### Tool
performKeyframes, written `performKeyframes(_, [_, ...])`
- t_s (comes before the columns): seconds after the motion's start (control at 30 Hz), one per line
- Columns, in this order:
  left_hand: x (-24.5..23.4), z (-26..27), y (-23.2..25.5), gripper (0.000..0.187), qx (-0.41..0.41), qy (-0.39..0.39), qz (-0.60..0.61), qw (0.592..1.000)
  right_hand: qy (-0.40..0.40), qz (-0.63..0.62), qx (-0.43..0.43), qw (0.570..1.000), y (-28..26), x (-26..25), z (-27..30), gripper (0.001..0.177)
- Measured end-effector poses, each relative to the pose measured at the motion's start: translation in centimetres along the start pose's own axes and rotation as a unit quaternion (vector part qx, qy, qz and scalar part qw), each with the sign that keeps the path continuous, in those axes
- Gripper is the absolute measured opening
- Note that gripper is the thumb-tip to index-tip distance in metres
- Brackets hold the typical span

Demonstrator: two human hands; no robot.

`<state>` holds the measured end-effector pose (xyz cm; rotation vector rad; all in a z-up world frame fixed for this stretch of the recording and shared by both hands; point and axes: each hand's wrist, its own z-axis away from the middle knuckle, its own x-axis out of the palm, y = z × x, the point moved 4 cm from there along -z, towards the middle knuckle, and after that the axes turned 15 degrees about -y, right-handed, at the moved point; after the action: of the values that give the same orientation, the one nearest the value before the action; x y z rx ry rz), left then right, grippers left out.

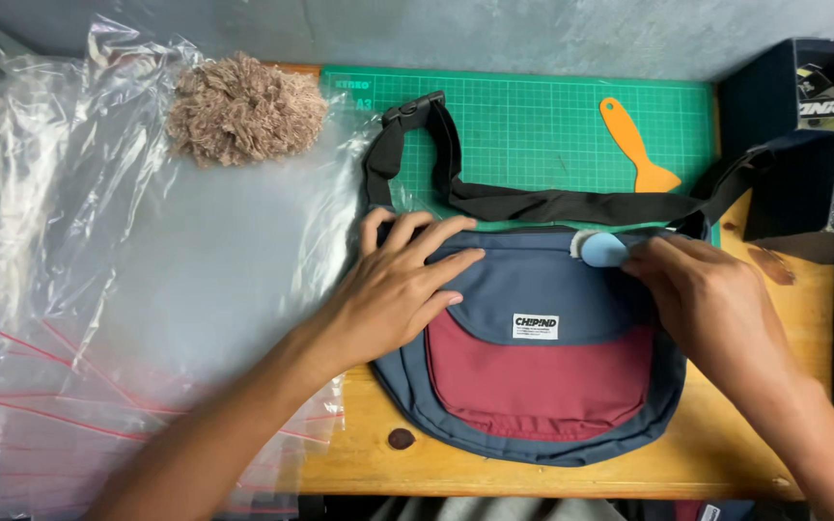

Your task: The person cleans a blue and red sling bag on a green cutting mat using a light blue brush and an orange plastic scraper. They scrub the front flap, sides, and zipper area, then use the scraper to remove debris from the fabric and the strap buckle.

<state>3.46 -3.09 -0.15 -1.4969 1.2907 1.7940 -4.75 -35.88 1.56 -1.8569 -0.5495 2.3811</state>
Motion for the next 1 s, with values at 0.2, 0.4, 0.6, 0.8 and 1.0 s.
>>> performKeyframes(0.2, [-0.3,-0.1,0.7,0.050,0.017,-0.037,-0.018,0.999,0.052,-0.014,-0.049,0.997,-3.5,2.2,-1.4,0.007])
performKeyframes(0.4, [-0.4,-0.2,0.7,0.053,0.013,-0.044,-0.037,0.998,0.010,-0.031,-0.044,0.998,-3.2,1.2,-2.0,0.012])
performKeyframes(0.6, [-0.3,-0.3,0.8,0.053,0.006,-0.042,-0.031,0.999,-0.004,0.078,0.101,0.992,3.8,-1.1,2.7,0.006])
performKeyframes(0.8, [-0.6,-0.3,1.3,0.051,-0.001,-0.032,-0.040,0.999,-0.008,0.040,0.125,0.991,0.9,-0.2,3.5,0.011])
performKeyframes(1.0, [-0.7,-0.4,1.1,0.051,-0.007,-0.028,-0.046,0.999,-0.069,-0.056,0.086,0.992,-0.8,-0.1,4.5,0.010])
